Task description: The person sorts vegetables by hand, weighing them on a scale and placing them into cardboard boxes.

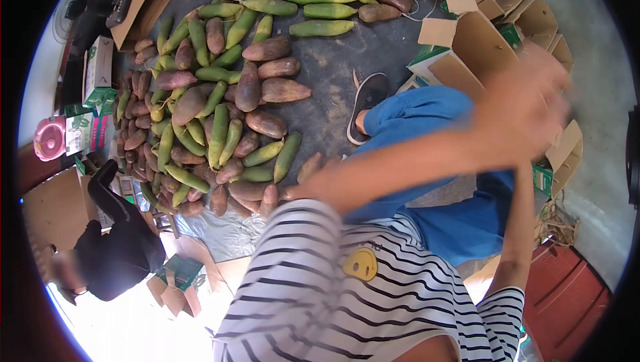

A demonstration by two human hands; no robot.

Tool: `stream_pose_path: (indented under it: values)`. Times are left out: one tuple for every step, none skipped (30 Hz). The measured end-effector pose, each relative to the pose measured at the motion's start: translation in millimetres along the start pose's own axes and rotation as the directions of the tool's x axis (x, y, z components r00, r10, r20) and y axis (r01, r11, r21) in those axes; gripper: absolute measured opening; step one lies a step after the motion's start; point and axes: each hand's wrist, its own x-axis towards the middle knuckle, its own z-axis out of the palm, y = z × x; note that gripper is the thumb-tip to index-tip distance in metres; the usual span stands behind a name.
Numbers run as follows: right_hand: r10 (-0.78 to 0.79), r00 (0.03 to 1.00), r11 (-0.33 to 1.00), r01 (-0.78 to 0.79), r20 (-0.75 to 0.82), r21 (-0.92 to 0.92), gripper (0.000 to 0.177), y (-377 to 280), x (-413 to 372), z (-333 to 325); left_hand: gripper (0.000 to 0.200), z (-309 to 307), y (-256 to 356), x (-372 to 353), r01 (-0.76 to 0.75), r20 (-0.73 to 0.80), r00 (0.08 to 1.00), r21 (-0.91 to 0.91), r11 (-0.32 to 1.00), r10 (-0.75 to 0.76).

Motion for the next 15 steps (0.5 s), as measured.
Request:
stream_pose_path:
  values:
    - [0.002, 1.0, 0.999, -0.002, 0.007, 0.046, 0.025, -3, -3, -5, 0.014, -42, -7, -3, 0.198, 0.048, 0.979, 0.025, 0.98, -0.199]
    - [0.029, 0.999, 0.999, -0.03, 0.019, 0.033, 0.025, -3, -5, -4, 0.014, -84, -23, -8, 0.128, -0.005, 0.991, 0.314, 0.941, -0.133]
    - [0.052, 0.998, 0.998, -0.053, 0.031, 0.017, 0.025, -1, -5, -2, 0.019, -123, -39, -26, 0.265, -0.073, 0.964, 0.398, 0.878, -0.257]
    - [0.071, 0.997, 0.997, -0.071, 0.041, 0.0, 0.025, 1, -3, 0, 0.021, -167, -49, -48, 0.333, -0.113, 0.937, 0.577, 0.746, -0.33]
    - [0.089, 0.995, 0.996, -0.089, 0.05, -0.017, 0.025, 3, 1, 3, 0.023, -217, -67, -80, 0.393, -0.166, 0.903, 0.694, 0.603, -0.397]
    - [0.072, 0.996, 0.997, -0.072, 0.048, -0.004, 0.024, 5, 1, 4, 0.023, -262, -77, -112, 0.478, -0.273, 0.859, 0.731, 0.488, -0.433]
    - [0.076, 0.995, 0.997, -0.076, 0.061, 0.002, 0.024, 3, 1, 4, 0.026, -311, -80, -145, 0.479, -0.326, 0.851, 0.804, 0.353, -0.411]
    - [0.08, 0.994, 0.997, -0.081, 0.07, 0.006, 0.023, 1, 1, 2, 0.028, -360, -78, -176, 0.399, -0.323, 0.869, 0.905, 0.145, -0.376]
    - [0.084, 0.994, 0.996, -0.085, 0.074, 0.009, 0.023, -1, 2, 1, 0.029, -397, -64, -193, 0.445, -0.397, 0.83, 0.895, 0.035, -0.393]
    - [0.08, 0.994, 0.997, -0.081, 0.079, 0.007, 0.021, 0, 2, 1, 0.038, -433, -51, -209, 0.416, -0.432, 0.814, 0.9, -0.129, -0.388]
    - [0.086, 0.993, 0.996, -0.087, 0.077, 0.011, 0.021, 0, 3, 1, 0.051, -475, -50, -237, 0.421, -0.516, 0.8, 0.846, -0.327, -0.306]
    - [0.09, 0.993, 0.996, -0.092, 0.077, 0.016, 0.02, 0, 3, 2, 0.063, -491, -34, -234, 0.478, -0.704, 0.618, 0.69, -0.543, -0.35]
    - [0.095, 0.993, 0.995, -0.097, 0.076, 0.021, 0.02, 0, 4, 2, 0.068, -523, -31, -250, 0.424, -0.7, 0.656, 0.65, -0.63, -0.281]
    - [0.097, 0.992, 0.995, -0.099, 0.078, 0.02, 0.02, 0, 4, 3, 0.074, -535, -20, -244, 0.434, -0.801, 0.505, 0.557, -0.708, -0.32]
    - [0.101, 0.992, 0.995, -0.103, 0.077, 0.015, 0.02, 1, 5, 3, 0.077, -554, -20, -245, 0.471, -0.832, 0.422, 0.541, -0.697, -0.36]
